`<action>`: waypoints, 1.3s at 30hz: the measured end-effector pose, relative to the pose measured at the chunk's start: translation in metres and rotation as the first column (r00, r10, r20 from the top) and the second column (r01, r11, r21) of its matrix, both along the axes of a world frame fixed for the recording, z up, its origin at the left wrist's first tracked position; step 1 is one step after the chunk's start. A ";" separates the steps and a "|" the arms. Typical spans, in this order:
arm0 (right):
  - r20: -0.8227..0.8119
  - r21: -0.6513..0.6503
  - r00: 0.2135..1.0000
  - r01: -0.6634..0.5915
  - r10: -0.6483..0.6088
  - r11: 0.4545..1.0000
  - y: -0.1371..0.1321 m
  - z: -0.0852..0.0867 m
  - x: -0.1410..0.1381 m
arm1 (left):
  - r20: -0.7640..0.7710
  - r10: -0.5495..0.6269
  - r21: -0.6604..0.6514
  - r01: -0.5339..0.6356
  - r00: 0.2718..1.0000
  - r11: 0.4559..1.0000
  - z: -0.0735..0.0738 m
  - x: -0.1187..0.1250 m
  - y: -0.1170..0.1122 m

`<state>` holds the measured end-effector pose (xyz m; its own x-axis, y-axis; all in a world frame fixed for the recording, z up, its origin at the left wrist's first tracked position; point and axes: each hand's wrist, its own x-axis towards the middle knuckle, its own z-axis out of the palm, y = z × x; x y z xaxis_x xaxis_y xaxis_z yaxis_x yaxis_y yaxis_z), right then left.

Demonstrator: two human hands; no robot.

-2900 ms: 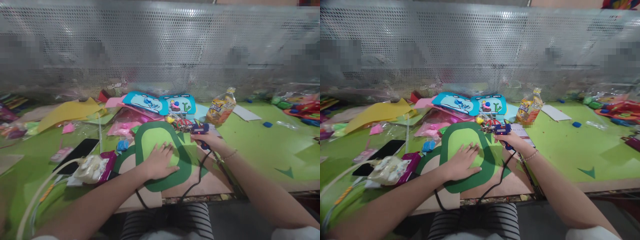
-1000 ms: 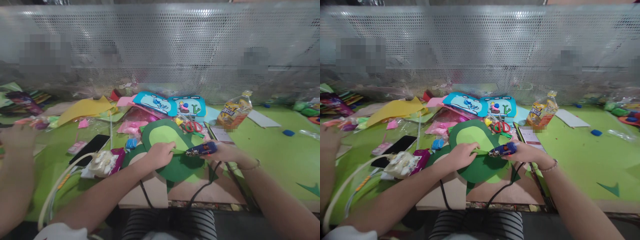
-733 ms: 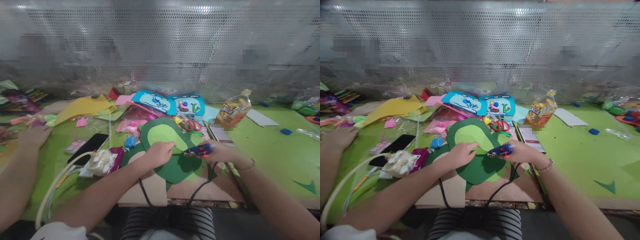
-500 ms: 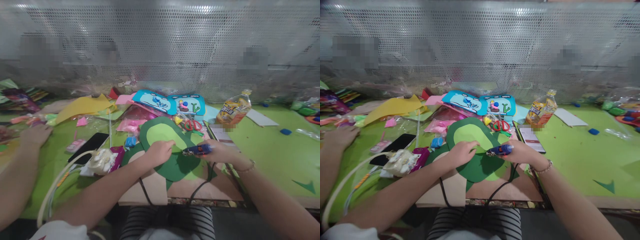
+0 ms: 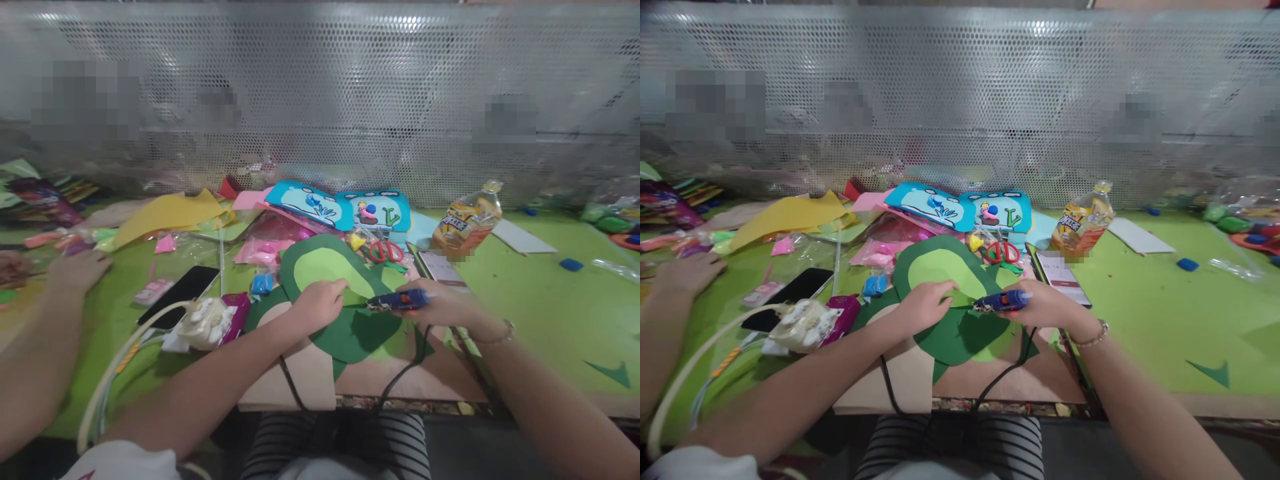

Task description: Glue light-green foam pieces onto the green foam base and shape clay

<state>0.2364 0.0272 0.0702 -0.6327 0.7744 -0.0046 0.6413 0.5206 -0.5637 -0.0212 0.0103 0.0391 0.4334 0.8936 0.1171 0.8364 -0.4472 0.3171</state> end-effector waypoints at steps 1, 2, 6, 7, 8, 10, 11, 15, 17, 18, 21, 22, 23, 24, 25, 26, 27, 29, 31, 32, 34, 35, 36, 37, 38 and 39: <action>0.046 0.030 0.999 -0.031 0.030 0.999 -0.002 0.001 -0.002 | 0.011 0.001 -0.004 -0.001 1.000 1.000 0.000 0.000 0.000; 0.097 0.068 0.994 -0.061 0.054 0.996 -0.004 0.001 -0.006 | 0.025 0.004 -0.010 -0.004 1.000 1.000 0.001 0.000 0.000; 0.254 0.198 0.965 -0.110 0.057 0.974 -0.010 0.002 -0.021 | 0.087 0.011 -0.029 -0.009 0.996 1.000 -0.002 0.000 0.001; 0.277 0.213 0.960 -0.106 0.044 0.971 -0.010 0.001 -0.024 | 0.100 0.013 -0.031 -0.010 0.995 0.999 -0.003 0.000 0.002; 0.297 0.215 0.954 -0.100 0.032 0.971 -0.010 0.000 -0.027 | 0.112 0.015 -0.033 -0.011 0.994 0.999 -0.004 0.000 0.003; 0.330 0.207 0.944 -0.086 0.013 0.975 -0.010 -0.002 -0.030 | 0.128 0.018 -0.037 -0.013 0.992 0.999 -0.006 0.001 0.003; 0.345 0.204 0.939 -0.081 0.005 0.976 -0.010 -0.002 -0.030 | 0.133 0.017 -0.034 -0.013 0.991 0.999 -0.007 0.001 0.004; 0.386 0.214 0.922 -0.113 0.023 0.970 -0.011 -0.001 -0.026 | 0.142 0.002 -0.022 0.001 0.990 1.000 -0.008 0.000 0.004; 0.392 0.214 0.919 -0.131 0.038 0.968 -0.012 0.001 -0.022 | 0.139 0.000 -0.020 0.003 0.990 1.000 -0.008 0.000 0.004; 0.395 0.212 0.918 -0.129 0.036 0.969 -0.012 0.002 -0.020 | 0.132 0.002 -0.018 0.001 0.991 1.000 -0.008 0.000 0.004; 0.378 0.188 0.926 -0.096 0.018 0.977 -0.009 0.004 -0.013 | 0.099 0.009 -0.009 -0.008 0.995 1.000 -0.010 0.000 0.004; 0.361 0.173 0.932 -0.088 0.020 0.981 -0.008 0.003 -0.011 | 0.092 0.009 -0.002 -0.009 0.996 1.000 -0.010 0.000 0.004; 0.334 0.157 0.942 -0.081 0.024 0.984 -0.006 0.003 -0.009 | 0.090 0.004 0.002 -0.004 0.996 1.000 -0.010 0.000 0.004; 0.301 0.136 0.953 -0.078 0.034 0.988 -0.005 0.002 -0.008 | 0.090 -0.003 0.004 0.002 0.996 1.000 -0.010 0.000 0.004; 0.266 0.112 0.963 -0.079 0.047 0.991 -0.004 0.002 -0.006 | 0.090 -0.009 0.002 0.009 0.996 1.000 -0.009 0.000 0.004; 0.232 0.086 0.971 -0.083 0.061 0.993 -0.003 0.001 -0.005 | 0.088 -0.014 -0.004 0.014 0.996 1.000 -0.009 0.000 0.004; 0.200 0.056 0.977 -0.091 0.078 0.994 -0.003 0.001 -0.004 | 0.084 -0.016 -0.010 0.017 0.996 1.000 -0.008 0.000 0.004; 0.138 -0.013 0.984 -0.115 0.116 0.993 -0.001 0.000 -0.002 | 0.077 -0.015 -0.017 0.016 0.997 1.000 -0.007 0.001 0.003; 0.078 -0.071 0.989 -0.122 0.127 0.990 0.000 -0.001 0.000 | 0.078 -0.016 -0.010 0.017 0.997 1.000 -0.007 0.001 0.003; 0.045 -0.092 0.992 -0.112 0.116 0.989 0.001 -0.002 0.001 | 0.081 -0.019 -0.005 0.020 0.997 1.000 -0.008 0.001 0.003; -0.028 -0.116 0.997 -0.070 0.068 0.991 0.004 -0.004 0.004 | 0.089 -0.032 0.006 0.032 0.996 0.999 -0.008 0.002 0.002; -0.067 -0.117 0.997 -0.040 0.033 0.992 0.006 -0.006 0.004 | 0.094 -0.038 0.011 0.038 0.995 0.999 -0.009 0.002 0.002; -0.108 -0.113 0.994 -0.004 -0.008 0.994 0.007 -0.007 0.005 | 0.098 -0.042 0.016 0.041 0.994 0.999 -0.009 0.003 0.001; -0.147 -0.108 0.988 0.032 -0.048 0.994 0.008 -0.007 0.006 | 0.102 -0.043 0.022 0.041 0.994 0.999 -0.009 0.003 0.001; -0.185 -0.105 0.979 0.066 -0.085 0.992 0.009 -0.007 0.006 | 0.103 -0.041 0.028 0.039 0.994 0.999 -0.009 0.003 0.000; -0.222 -0.105 0.967 0.100 -0.121 0.989 0.010 -0.006 0.006 | 0.100 -0.040 0.034 0.037 0.994 0.999 -0.009 0.003 -0.001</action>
